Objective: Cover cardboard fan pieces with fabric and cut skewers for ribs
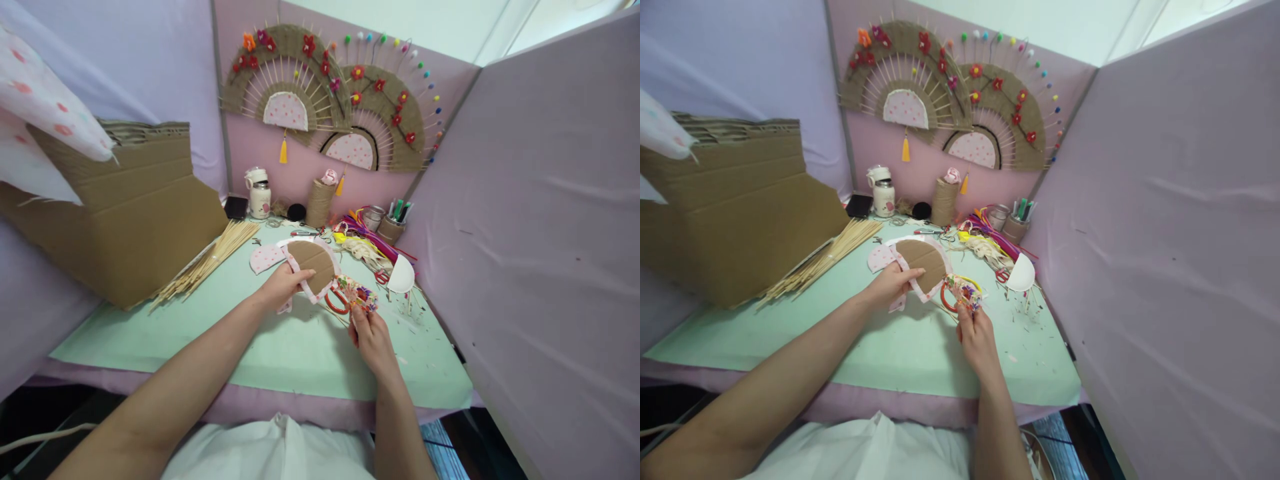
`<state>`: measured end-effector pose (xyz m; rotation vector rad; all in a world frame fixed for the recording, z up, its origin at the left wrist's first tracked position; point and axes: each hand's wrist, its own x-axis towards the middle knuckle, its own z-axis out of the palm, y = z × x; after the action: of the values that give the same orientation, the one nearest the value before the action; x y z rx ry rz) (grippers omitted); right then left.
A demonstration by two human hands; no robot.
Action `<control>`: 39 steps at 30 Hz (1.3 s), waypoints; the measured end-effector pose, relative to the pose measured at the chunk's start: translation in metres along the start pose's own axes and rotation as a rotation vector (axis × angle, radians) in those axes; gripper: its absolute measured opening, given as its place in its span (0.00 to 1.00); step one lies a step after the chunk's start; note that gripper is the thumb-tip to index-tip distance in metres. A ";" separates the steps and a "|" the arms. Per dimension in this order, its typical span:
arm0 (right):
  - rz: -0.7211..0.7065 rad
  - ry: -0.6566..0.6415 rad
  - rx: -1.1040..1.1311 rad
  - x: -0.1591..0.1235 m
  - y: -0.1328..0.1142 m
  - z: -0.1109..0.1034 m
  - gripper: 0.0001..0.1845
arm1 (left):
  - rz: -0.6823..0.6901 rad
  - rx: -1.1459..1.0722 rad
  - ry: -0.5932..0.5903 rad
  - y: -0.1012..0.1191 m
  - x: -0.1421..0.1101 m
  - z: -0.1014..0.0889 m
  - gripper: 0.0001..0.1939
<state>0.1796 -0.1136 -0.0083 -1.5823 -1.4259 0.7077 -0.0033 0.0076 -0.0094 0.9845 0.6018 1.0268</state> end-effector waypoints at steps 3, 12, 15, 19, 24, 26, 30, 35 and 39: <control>-0.001 0.001 -0.004 0.000 0.001 0.000 0.28 | -0.011 0.014 0.024 0.002 -0.001 0.002 0.20; -0.008 0.008 -0.001 0.000 0.002 0.001 0.28 | -0.028 0.099 0.033 0.005 -0.004 0.007 0.25; -0.014 0.013 0.008 0.000 0.001 0.001 0.28 | -0.033 0.165 0.026 0.005 -0.004 0.006 0.26; -0.024 0.013 0.001 0.001 0.003 0.000 0.29 | -0.021 0.219 -0.011 0.003 -0.003 0.003 0.27; -0.020 0.016 -0.016 0.001 0.005 0.000 0.29 | -0.014 0.256 -0.041 0.005 -0.004 0.005 0.27; -0.017 0.014 -0.017 0.002 0.005 0.000 0.30 | -0.013 0.280 -0.044 0.006 -0.005 0.006 0.27; -0.005 0.027 -0.025 0.002 0.003 0.000 0.30 | -0.004 0.331 -0.043 0.007 -0.004 0.006 0.27; -0.007 0.027 -0.021 0.001 0.001 0.000 0.30 | 0.022 0.398 -0.065 0.006 -0.004 0.004 0.24; -0.002 0.030 -0.015 0.000 -0.001 0.000 0.30 | 0.046 0.442 -0.103 0.007 -0.007 0.005 0.23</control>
<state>0.1796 -0.1133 -0.0071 -1.5964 -1.4141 0.6709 -0.0045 0.0007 -0.0010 1.4355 0.7406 0.8937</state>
